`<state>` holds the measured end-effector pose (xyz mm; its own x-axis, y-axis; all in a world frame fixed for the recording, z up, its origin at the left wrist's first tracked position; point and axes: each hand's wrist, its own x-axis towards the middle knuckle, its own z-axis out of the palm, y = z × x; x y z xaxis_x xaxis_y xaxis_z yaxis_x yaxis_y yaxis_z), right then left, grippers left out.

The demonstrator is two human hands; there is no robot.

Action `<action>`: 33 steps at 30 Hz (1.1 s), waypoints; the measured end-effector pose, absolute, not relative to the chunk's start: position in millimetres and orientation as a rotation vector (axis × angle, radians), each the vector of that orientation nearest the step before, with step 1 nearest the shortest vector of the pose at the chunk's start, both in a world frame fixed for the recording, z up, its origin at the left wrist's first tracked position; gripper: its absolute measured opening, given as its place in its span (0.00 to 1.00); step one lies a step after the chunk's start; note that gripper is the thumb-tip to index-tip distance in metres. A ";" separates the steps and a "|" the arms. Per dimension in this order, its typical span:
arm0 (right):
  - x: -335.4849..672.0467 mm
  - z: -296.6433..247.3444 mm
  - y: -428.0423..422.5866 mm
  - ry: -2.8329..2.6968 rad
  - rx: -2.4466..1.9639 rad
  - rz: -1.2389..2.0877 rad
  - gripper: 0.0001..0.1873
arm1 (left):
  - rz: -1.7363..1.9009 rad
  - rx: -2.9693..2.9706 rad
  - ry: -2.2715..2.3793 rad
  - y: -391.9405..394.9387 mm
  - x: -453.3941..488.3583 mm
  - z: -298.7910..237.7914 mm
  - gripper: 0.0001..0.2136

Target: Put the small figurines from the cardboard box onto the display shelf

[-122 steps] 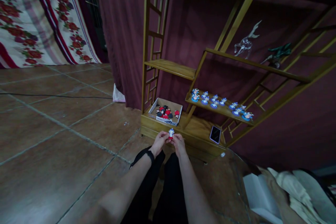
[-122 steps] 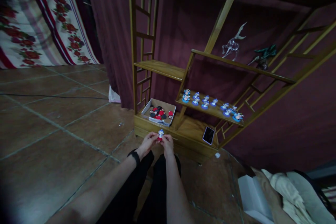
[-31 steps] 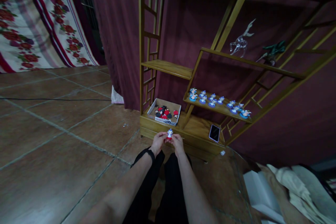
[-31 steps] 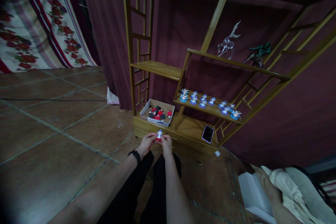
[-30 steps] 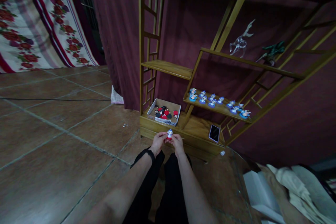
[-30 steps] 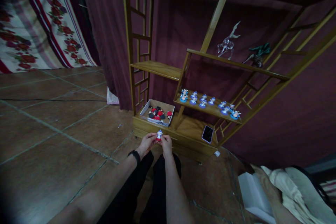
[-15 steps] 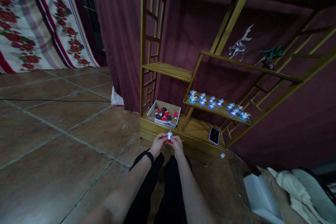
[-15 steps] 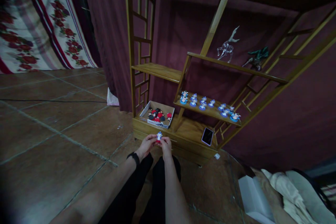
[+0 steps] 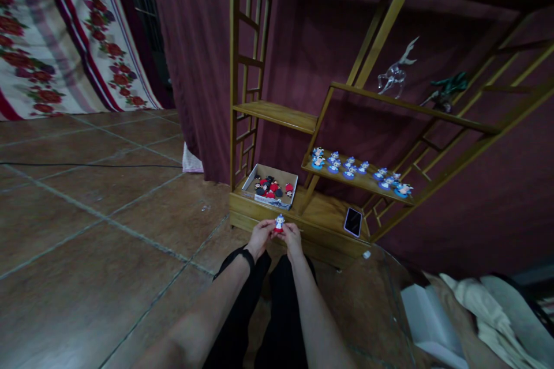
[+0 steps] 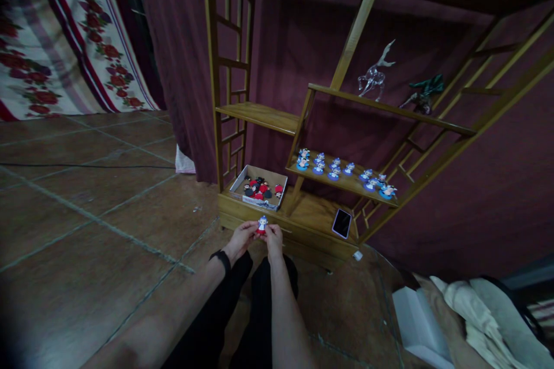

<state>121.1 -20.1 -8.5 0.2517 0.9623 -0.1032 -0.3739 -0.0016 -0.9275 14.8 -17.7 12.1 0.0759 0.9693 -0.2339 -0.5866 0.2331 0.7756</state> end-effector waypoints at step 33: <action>114.7 -4.9 -22.8 -0.858 -1.204 1.038 0.18 | 1.195 0.642 0.765 -16.6 16.6 6.5 0.12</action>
